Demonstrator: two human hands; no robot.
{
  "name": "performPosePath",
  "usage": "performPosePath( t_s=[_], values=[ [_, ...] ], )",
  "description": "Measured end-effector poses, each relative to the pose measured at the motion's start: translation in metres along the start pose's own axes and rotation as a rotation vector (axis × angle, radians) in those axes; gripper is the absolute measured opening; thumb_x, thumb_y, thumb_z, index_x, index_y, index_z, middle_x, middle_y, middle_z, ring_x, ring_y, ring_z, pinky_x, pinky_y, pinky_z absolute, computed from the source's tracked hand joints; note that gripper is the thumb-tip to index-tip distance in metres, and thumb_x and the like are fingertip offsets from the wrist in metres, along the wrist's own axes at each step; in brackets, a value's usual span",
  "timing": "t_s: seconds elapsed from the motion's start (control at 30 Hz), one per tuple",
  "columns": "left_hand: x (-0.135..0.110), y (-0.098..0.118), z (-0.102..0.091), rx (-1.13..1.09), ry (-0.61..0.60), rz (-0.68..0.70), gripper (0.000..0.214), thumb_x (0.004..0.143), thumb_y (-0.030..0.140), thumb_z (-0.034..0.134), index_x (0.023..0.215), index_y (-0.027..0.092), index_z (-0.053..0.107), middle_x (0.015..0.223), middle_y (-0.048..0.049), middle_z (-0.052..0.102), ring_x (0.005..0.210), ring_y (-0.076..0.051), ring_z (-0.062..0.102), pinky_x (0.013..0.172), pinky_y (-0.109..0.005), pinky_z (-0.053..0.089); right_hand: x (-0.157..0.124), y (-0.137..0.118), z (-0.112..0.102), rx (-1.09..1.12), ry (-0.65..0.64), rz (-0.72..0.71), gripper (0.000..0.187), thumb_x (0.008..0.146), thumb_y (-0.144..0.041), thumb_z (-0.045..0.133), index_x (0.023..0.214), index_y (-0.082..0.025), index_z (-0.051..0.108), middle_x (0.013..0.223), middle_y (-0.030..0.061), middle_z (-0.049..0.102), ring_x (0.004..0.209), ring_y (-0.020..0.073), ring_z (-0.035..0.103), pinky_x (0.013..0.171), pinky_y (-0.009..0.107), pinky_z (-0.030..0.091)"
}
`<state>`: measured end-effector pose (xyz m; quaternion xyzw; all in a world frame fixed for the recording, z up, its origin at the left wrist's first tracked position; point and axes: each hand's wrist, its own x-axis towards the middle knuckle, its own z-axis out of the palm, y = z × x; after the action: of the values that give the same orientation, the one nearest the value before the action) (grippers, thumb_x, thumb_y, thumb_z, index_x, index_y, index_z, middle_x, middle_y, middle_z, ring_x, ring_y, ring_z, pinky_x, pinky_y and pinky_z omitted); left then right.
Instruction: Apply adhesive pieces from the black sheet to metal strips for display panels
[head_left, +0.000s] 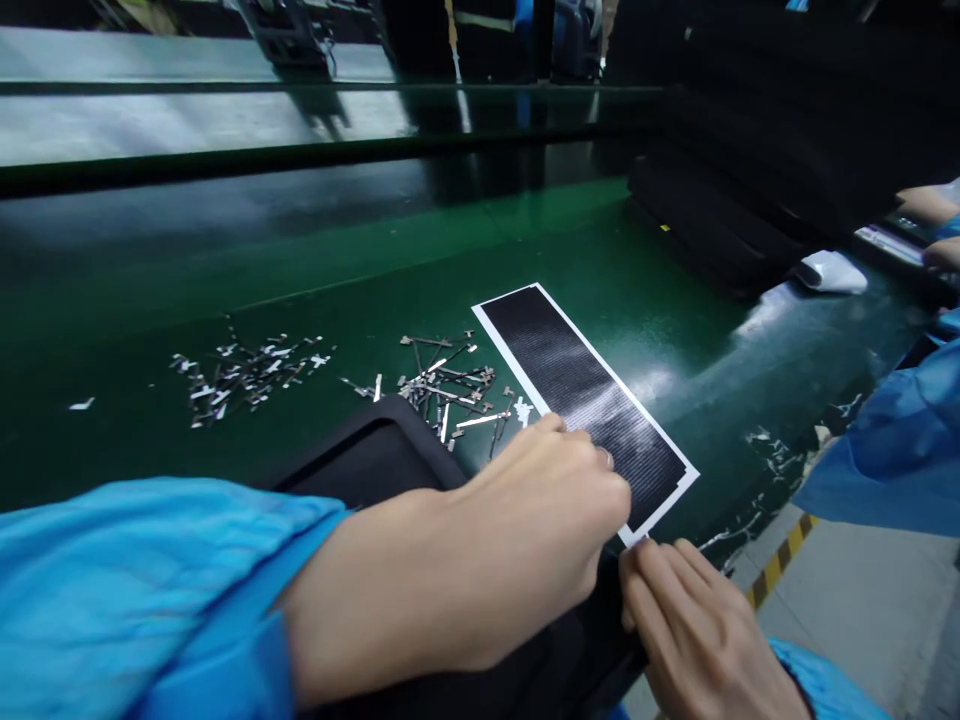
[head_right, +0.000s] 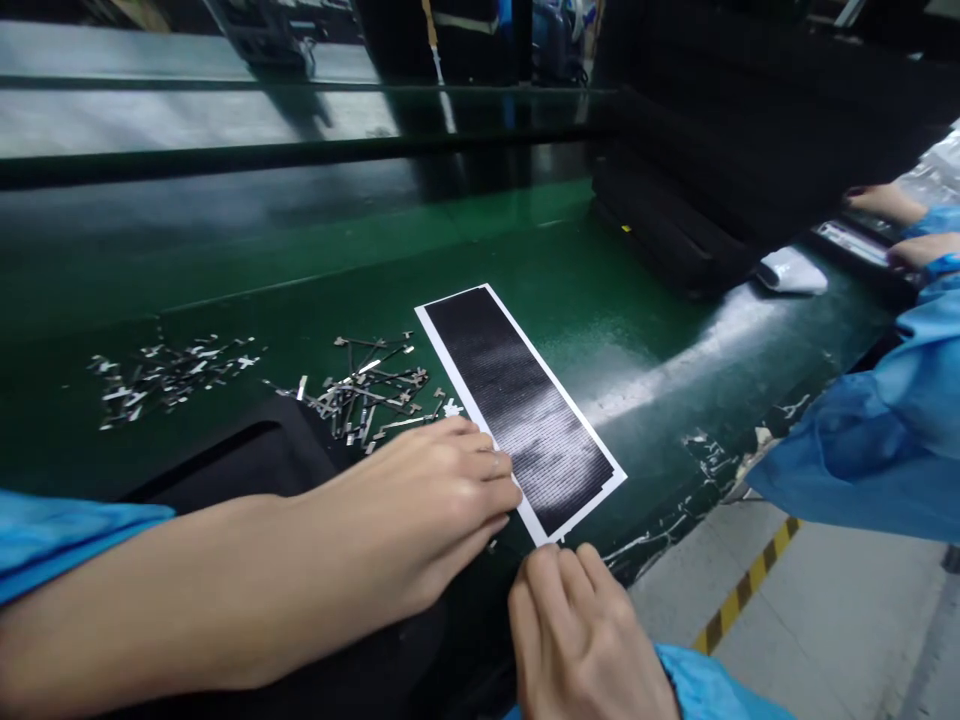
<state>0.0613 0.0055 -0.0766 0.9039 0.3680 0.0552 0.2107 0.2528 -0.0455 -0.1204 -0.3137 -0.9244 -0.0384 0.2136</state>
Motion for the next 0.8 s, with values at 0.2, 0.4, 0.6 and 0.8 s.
performPosePath(
  t_s=[0.2, 0.4, 0.6, 0.8],
  values=[
    [0.015, 0.015, -0.008, -0.112, -0.227, -0.054, 0.016, 0.076, 0.006, 0.057, 0.065, 0.018, 0.057, 0.078, -0.0040, 0.061, 0.074, -0.021, 0.060, 0.057, -0.027, 0.044, 0.006, 0.004, 0.004, 0.024, 0.073, -0.011, 0.038, 0.090, -0.002, 0.028, 0.064, -0.017, 0.052, 0.060, 0.0033, 0.052, 0.054, 0.0128, 0.044, 0.051, 0.026, 0.039],
    [0.018, 0.021, -0.013, -0.102, -0.289, -0.034, 0.019, 0.064, 0.002, 0.064, 0.064, 0.016, 0.052, 0.080, -0.0055, 0.061, 0.068, -0.020, 0.058, 0.053, -0.027, 0.044, -0.009, -0.001, 0.014, -0.037, 0.232, 0.022, 0.036, 0.091, -0.004, 0.026, 0.078, -0.013, 0.058, 0.066, 0.0089, 0.057, 0.058, 0.0169, 0.045, 0.056, 0.032, 0.039],
    [0.008, 0.008, 0.025, -0.109, 0.102, 0.160, 0.020, 0.074, 0.002, 0.054, 0.082, 0.020, 0.050, 0.087, -0.0023, 0.054, 0.078, -0.020, 0.052, 0.058, -0.028, 0.040, -0.009, 0.008, 0.009, 0.033, 0.201, 0.094, 0.027, 0.090, -0.003, 0.034, 0.094, -0.008, 0.059, 0.071, 0.0082, 0.058, 0.066, 0.0158, 0.050, 0.058, 0.028, 0.040],
    [0.022, 0.022, 0.031, 0.012, 0.120, 0.223, 0.022, 0.082, 0.000, 0.049, 0.072, 0.019, 0.054, 0.076, -0.0025, 0.059, 0.070, -0.018, 0.054, 0.071, -0.033, 0.044, -0.006, 0.008, 0.014, 0.077, 0.245, 0.102, 0.042, 0.091, -0.004, 0.024, 0.061, -0.016, 0.050, 0.057, 0.0041, 0.047, 0.053, 0.0133, 0.039, 0.050, 0.028, 0.033]
  ],
)
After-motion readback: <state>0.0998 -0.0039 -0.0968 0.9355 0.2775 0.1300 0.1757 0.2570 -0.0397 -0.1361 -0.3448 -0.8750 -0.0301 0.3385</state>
